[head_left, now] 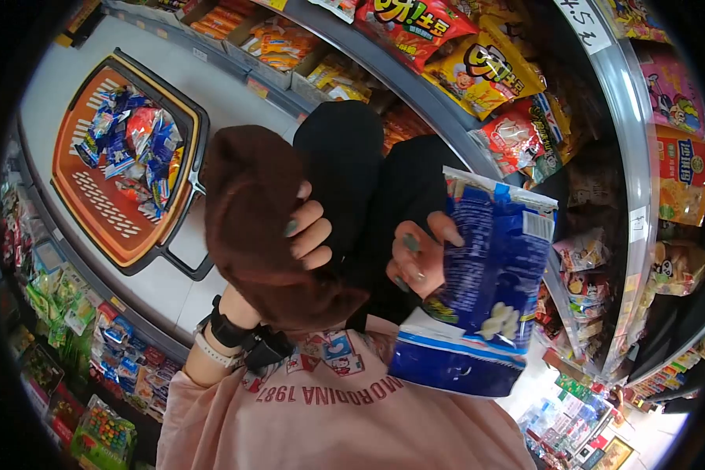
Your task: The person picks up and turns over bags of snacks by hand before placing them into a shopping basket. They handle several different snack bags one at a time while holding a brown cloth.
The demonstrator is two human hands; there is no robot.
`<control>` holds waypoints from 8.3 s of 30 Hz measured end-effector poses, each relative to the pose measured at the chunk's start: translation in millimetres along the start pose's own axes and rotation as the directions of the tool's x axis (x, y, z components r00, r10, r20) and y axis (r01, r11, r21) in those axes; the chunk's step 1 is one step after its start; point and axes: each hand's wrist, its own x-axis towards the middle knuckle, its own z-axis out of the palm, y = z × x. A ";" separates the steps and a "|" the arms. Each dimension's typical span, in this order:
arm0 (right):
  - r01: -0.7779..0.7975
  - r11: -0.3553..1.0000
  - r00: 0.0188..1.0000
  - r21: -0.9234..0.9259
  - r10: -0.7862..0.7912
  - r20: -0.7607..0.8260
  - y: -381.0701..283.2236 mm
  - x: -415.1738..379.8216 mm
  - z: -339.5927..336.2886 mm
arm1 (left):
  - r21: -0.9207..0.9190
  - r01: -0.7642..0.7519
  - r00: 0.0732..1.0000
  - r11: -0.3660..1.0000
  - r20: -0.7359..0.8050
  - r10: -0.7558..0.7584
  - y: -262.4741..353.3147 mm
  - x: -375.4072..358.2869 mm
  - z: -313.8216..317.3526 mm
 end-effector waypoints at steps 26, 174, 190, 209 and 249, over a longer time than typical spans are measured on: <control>0.118 0.950 0.983 -0.288 -0.071 0.170 8.4 3.0 -7.0 | 0.230 0.043 0.998 0.972 0.025 -0.050 -10.4 -9.7 -3.6; -0.349 -0.918 0.839 -0.188 -0.395 0.373 -117.1 129.9 -33.1 | 0.786 -0.242 0.967 0.569 0.144 0.211 54.6 85.0 9.6; -0.025 -0.296 0.909 -0.955 -0.404 0.101 -21.5 65.2 7.6 | 0.892 -0.346 0.800 0.292 0.118 0.588 19.4 56.0 24.4; 0.136 0.775 0.772 -0.617 -0.474 -0.424 -3.4 7.8 -30.6 | 0.451 0.747 0.654 -0.489 -0.364 0.663 305.9 -33.9 -136.0; 0.202 0.328 0.676 -0.923 -0.729 -0.110 13.6 32.3 -5.6 | 0.972 -0.146 0.919 0.185 0.064 0.389 -24.0 -3.5 42.0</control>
